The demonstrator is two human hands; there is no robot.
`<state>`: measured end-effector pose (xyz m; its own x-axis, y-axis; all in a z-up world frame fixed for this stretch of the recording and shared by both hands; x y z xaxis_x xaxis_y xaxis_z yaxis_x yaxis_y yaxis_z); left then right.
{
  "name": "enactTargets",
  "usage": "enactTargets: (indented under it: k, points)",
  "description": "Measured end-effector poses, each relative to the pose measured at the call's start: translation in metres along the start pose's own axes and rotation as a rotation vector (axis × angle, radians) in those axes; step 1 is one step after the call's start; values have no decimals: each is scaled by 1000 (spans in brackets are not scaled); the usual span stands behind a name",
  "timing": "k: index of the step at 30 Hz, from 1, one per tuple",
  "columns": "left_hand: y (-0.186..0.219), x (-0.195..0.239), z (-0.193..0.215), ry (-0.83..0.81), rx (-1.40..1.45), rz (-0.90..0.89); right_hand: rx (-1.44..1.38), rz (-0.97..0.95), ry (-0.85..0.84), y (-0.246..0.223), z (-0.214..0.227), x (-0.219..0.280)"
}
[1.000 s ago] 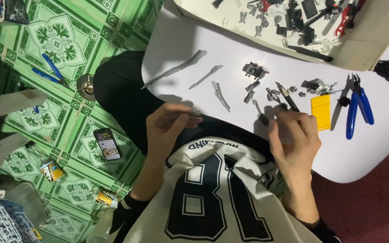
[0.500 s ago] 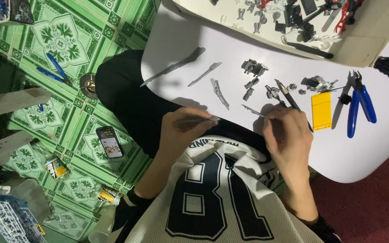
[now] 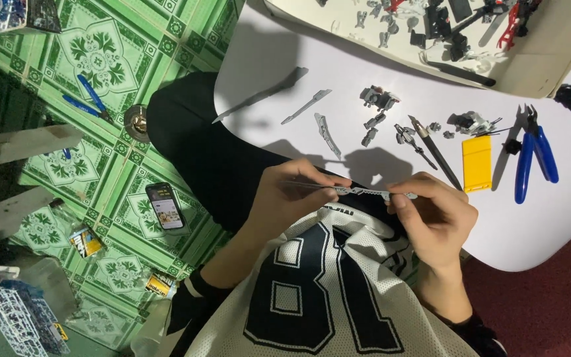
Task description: The person assembles small plastic model kit parts by hand, picking up pieces from a white tray and table, fitting them together, and placing assembled sub-assemblies back on the table. They handle multiple small components and occasionally adjust their grip to align parts.
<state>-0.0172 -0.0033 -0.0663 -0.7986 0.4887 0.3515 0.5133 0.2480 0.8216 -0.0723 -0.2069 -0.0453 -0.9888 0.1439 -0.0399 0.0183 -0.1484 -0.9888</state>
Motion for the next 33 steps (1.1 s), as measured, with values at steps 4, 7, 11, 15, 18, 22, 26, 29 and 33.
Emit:
enactTargets:
  k: [4,7,11,15,18,22,26,29,33]
  points:
    - [-3,3,-2,-25,24,36,-27,52,-25,1,-2,-2]
    - [-1,2,-5,-19,16,47,-35,77,-41,2,-3,-3]
    - [3,3,-6,11,23,48,-18,129,-53,0,-4,-5]
    - [9,3,-8,14,-13,32,-29,159,-57,-4,-6,-7]
    - [10,4,-8,18,-35,16,-13,178,-64,-4,-7,-7]
    - [6,5,-7,17,-31,-19,-76,169,-58,2,-9,-2]
    - [1,5,-8,16,-48,-68,-151,145,2,15,-23,3]
    - [-6,5,-7,-2,-46,-76,-155,76,39,16,-29,6]
    - [3,6,-10,17,-61,-114,-127,35,76,7,-32,5]
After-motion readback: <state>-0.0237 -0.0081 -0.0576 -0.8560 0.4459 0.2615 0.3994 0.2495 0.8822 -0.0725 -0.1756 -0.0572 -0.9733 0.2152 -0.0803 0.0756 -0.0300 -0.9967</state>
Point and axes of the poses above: each hand's wrist, its own x-axis away from the middle knuckle, its own z-axis out of the back of the hand, y = z × x, the point moved 2 cm from there along -x, towards the middle knuckle, and after that the axes turned 3 degrees about -y, right-handed, at the moved point
